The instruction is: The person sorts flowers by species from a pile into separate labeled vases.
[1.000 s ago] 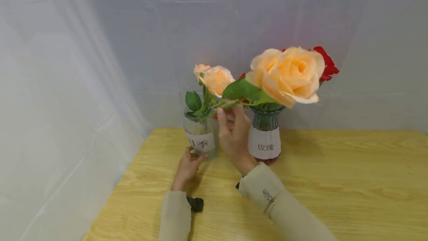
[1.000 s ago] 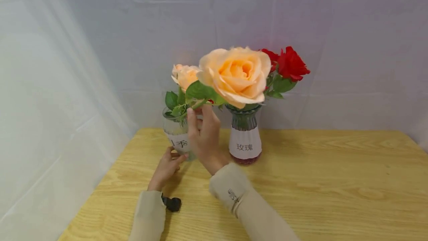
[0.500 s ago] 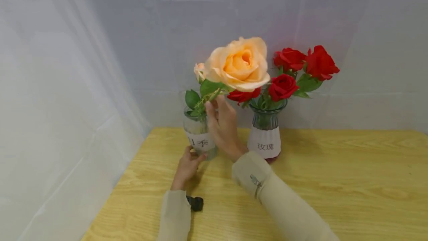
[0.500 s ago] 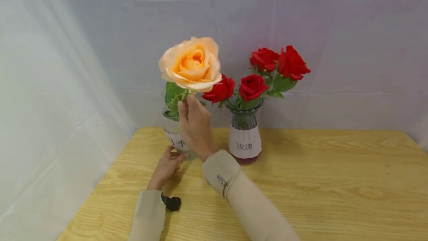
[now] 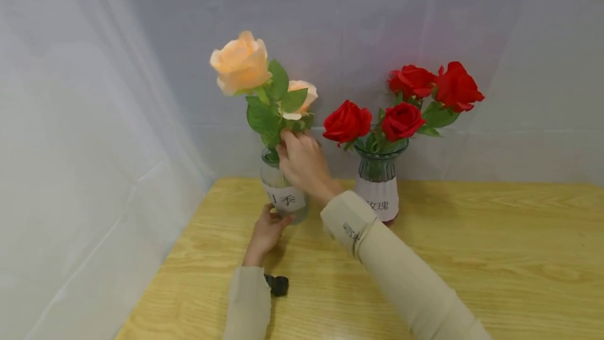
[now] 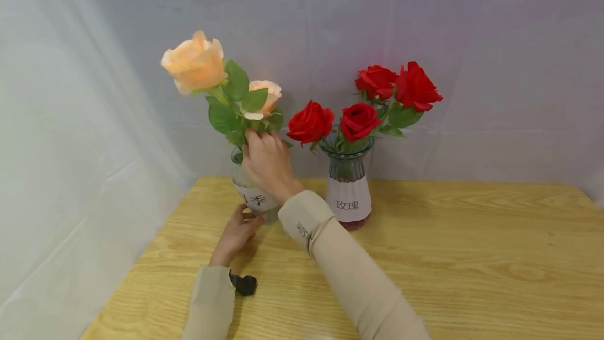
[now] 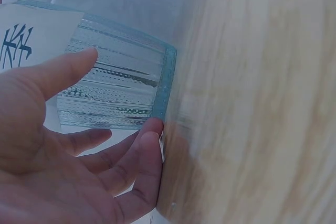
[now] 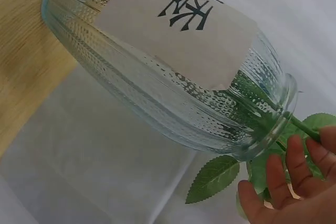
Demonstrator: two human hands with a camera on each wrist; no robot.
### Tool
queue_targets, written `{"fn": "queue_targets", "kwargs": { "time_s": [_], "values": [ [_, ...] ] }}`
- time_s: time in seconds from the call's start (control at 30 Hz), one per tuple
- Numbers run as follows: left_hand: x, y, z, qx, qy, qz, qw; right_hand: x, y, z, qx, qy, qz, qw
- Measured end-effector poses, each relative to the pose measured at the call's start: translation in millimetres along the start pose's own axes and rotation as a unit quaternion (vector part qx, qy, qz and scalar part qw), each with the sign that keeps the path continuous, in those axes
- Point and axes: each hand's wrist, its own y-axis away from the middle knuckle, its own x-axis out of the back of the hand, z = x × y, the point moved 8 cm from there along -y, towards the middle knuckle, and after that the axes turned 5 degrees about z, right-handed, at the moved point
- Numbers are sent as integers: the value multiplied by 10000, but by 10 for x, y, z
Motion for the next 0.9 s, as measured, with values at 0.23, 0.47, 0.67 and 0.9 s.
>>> {"fn": "queue_targets", "kwargs": {
  "time_s": [0.23, 0.47, 0.67, 0.9],
  "values": [
    [11, -13, -16, 30, 1, 53, 10000, -69, 12, 19, 66, 555, -210, 9982],
    [1, 1, -24, 109, 41, 9, 9999, -115, 72, 114, -447, 581, -1291, 9889],
    [-54, -2, -18, 52, 230, -102, 9997, 19, 158, 227, -1017, -343, -814, 9909],
    [-49, -16, -10, -15, 228, -60, 9997, 139, 369, 378, -1274, -826, -481, 9872]
  ]
}}
